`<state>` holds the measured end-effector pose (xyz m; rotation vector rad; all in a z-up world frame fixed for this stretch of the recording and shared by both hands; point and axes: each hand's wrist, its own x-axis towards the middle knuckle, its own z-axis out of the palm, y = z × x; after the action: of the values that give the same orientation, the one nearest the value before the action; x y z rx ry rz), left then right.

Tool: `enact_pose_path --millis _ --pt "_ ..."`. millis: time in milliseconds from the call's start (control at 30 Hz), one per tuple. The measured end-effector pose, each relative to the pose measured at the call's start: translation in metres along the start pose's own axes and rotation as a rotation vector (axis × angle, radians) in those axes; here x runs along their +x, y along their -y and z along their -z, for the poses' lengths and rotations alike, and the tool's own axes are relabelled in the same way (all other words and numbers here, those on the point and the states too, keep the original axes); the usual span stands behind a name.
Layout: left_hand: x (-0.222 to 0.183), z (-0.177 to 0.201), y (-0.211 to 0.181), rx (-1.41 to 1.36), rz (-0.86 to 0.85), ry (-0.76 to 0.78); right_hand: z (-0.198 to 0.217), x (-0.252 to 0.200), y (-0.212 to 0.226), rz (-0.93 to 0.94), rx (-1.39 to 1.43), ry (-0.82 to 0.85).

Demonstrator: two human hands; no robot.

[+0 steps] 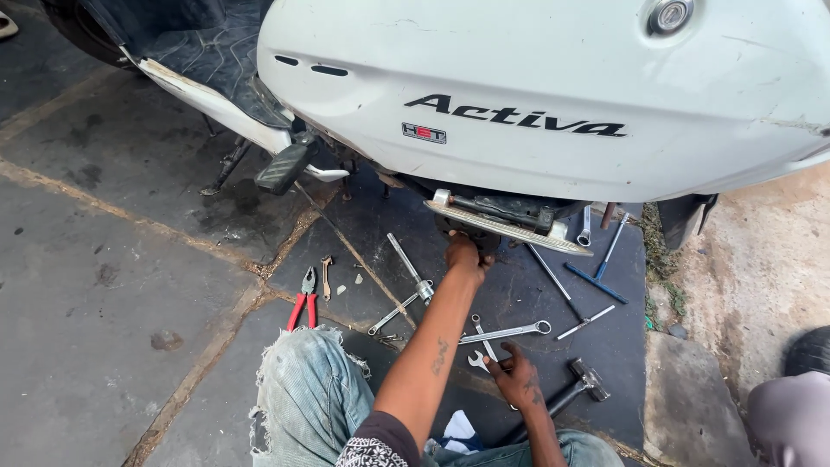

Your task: Repairing the lower frame or kickstand area of a white Honda Activa scooter using various hand tools.

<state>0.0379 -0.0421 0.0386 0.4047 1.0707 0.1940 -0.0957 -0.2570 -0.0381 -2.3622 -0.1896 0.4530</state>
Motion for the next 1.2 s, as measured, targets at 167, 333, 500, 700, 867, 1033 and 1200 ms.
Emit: enact_pose_path --millis 167,333,500,700,867,1033,1200 --pt "-0.056 0.058 -0.04 0.959 -0.627 0.232 -0.003 0.009 -0.025 -0.033 -0.059 -0.067" --pt "-0.053 0.073 -0.102 0.982 -0.524 0.376 -0.029 0.036 -0.046 0.053 -0.102 -0.056" --pt "-0.014 0.071 -0.11 0.618 -0.17 0.529 -0.047 0.082 -0.061 -0.442 0.569 0.014" --pt "-0.001 0.056 -0.109 0.406 0.035 0.674 -0.055 0.117 -0.05 -0.559 0.819 -0.386" --pt "0.014 0.046 -0.101 0.398 0.151 0.785 -0.054 0.139 -0.038 -0.747 0.83 -0.418" --pt "0.021 0.044 -0.095 0.33 0.229 0.838 -0.04 0.121 0.007 -0.355 1.299 -0.505" --pt "0.021 0.044 -0.097 0.352 0.227 0.827 -0.032 0.073 0.074 0.352 1.107 -0.654"
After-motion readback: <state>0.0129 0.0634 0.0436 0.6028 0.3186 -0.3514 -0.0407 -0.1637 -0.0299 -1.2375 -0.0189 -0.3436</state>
